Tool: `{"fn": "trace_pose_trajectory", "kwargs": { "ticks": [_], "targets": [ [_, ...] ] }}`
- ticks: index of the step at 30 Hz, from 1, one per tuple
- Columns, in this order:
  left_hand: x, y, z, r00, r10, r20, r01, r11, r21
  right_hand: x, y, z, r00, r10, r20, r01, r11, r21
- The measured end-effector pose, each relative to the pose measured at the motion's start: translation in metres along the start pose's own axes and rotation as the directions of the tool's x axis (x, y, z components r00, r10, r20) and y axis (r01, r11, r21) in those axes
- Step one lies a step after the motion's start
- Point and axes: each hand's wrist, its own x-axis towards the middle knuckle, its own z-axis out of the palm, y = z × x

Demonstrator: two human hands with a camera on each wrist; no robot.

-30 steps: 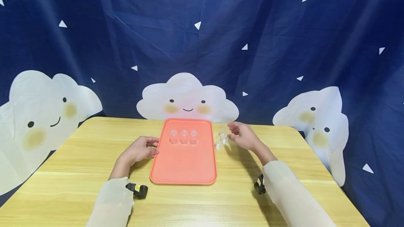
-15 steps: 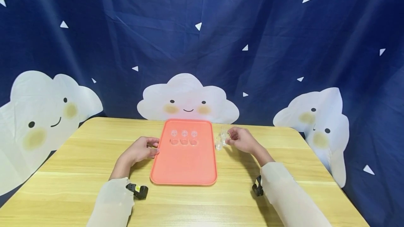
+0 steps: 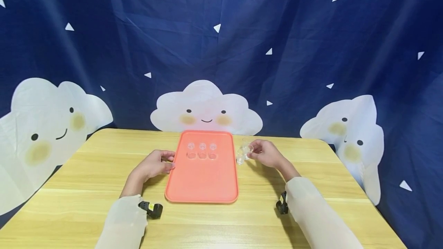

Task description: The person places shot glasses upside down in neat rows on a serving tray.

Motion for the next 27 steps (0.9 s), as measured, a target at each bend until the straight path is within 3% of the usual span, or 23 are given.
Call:
{"fn": "trace_pose_trajectory", "kwargs": {
  "ticks": [9, 17, 21, 27],
  "targets": [
    [-0.001, 0.001, 0.0, 1.0, 0.002, 0.0, -0.002, 1.0, -0.006, -0.006, 0.001, -0.009, 1.0, -0.006, -0.016, 0.006, 1.0, 0.001],
    [-0.001, 0.0, 0.0, 1.0, 0.008, 0.003, -0.008, 1.0, -0.01, -0.008, 0.0, -0.017, 0.995, -0.026, -0.097, 0.03, 0.999, 0.039],
    [-0.001, 0.0, 0.0, 1.0, 0.007, 0.004, -0.007, 1.0, -0.004, -0.005, -0.007, -0.02, 0.989, -0.055, -0.138, 0.065, 0.995, 0.069],
    [-0.001, 0.001, -0.001, 1.0, 0.008, 0.006, -0.008, 1.0, 0.008, 0.001, -0.025, -0.027, 0.976, -0.124, -0.178, 0.13, 0.991, 0.019]
  ]
}}
